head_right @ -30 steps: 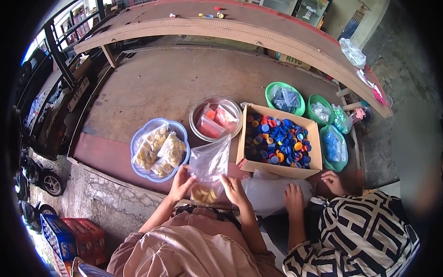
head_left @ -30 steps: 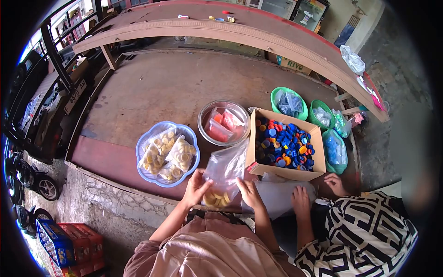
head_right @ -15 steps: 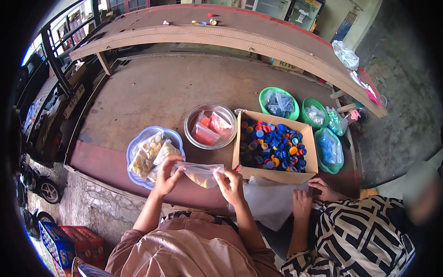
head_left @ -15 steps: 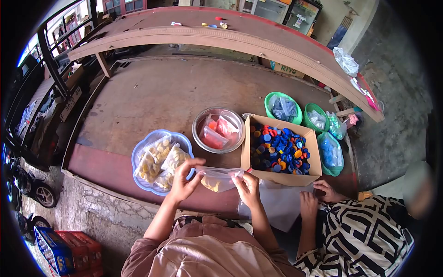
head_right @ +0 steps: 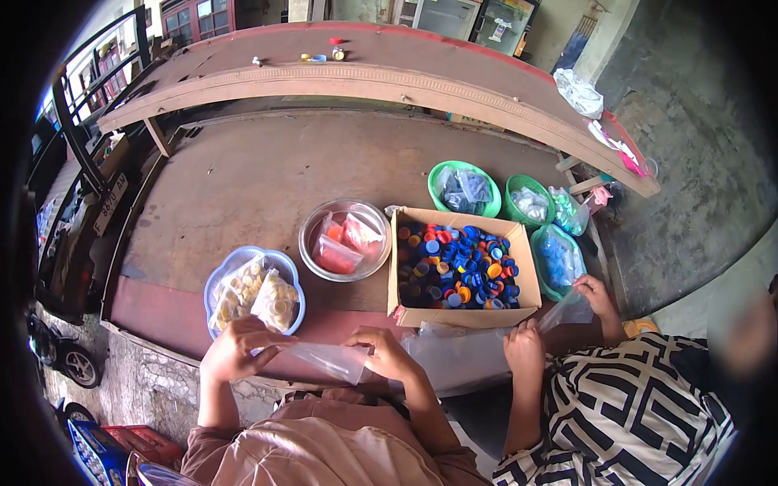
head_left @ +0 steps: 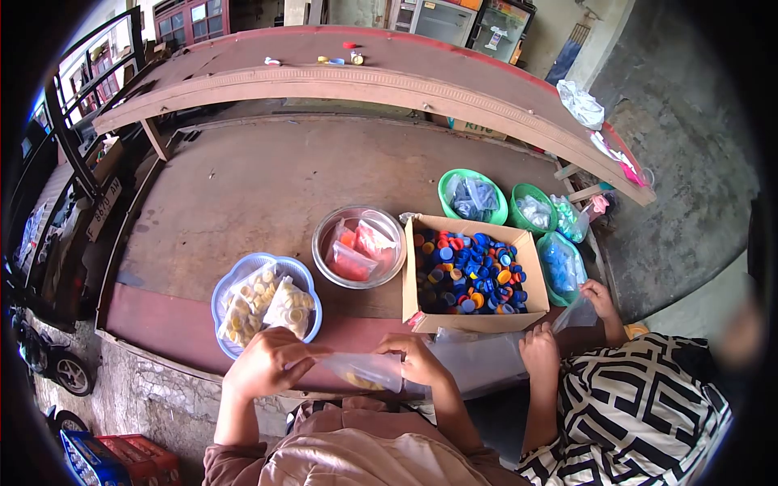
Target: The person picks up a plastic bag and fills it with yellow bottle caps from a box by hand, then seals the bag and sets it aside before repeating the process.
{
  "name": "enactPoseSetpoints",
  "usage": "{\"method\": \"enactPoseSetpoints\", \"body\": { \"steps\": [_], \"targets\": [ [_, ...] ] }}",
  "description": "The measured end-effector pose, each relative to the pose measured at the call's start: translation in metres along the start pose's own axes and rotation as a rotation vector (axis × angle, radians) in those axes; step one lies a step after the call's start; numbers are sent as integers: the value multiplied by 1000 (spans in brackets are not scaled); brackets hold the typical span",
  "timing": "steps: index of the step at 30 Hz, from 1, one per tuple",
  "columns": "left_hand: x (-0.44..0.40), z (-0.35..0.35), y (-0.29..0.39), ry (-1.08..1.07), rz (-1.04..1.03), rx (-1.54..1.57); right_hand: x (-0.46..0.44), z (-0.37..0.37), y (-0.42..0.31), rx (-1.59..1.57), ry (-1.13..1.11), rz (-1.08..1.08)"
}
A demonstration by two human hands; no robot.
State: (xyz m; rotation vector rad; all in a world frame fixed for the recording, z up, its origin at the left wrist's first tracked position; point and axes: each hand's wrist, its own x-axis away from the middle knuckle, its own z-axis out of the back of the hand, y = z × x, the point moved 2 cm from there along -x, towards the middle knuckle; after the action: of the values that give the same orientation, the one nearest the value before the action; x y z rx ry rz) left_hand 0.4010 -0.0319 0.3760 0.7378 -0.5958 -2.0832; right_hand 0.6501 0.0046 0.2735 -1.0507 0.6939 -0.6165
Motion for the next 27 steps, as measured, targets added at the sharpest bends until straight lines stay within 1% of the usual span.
{"method": "enactPoseSetpoints", "body": {
  "steps": [2,5,7,8,9,10,12,13,14,16,18,19,22,23,26,27],
  "targets": [
    [-1,6,4,-11,-24,17,0,4,0,-12,-49,40],
    [-1,11,3,8,-79,206,1,5,-11,-40,-159,-90],
    [-1,9,3,6,-14,304,2,4,-15,-91,-220,-178],
    [-1,8,2,6,19,353,0,5,-17,-62,-203,-153],
    [0,7,-3,-37,-22,314,-1,6,-19,-33,-188,-129],
    [2,0,-9,61,-35,465,-2,5,-20,-7,-173,-105],
    [6,-20,-17,260,-55,766,1,1,1,-32,-95,-45],
    [1,-25,-18,265,-100,622,-3,0,2,-42,-56,-13],
    [-7,-24,-15,145,-37,513,-4,0,1,-55,-69,-24],
    [1,-49,-38,-150,105,327,-7,2,-8,-79,-96,-50],
    [20,-85,-67,-291,298,341,2,0,0,-119,33,-41],
    [29,-101,-78,-135,213,252,5,-1,3,-141,98,-35],
    [22,-93,-55,63,152,484,-5,1,-34,126,141,-73],
    [23,-98,-56,101,257,628,3,-1,-8,203,41,-132],
    [23,-105,-78,12,427,573,16,-13,42,77,-26,-325],
    [22,-108,-84,42,458,526,21,-21,60,-118,45,-309]
  ]
}}
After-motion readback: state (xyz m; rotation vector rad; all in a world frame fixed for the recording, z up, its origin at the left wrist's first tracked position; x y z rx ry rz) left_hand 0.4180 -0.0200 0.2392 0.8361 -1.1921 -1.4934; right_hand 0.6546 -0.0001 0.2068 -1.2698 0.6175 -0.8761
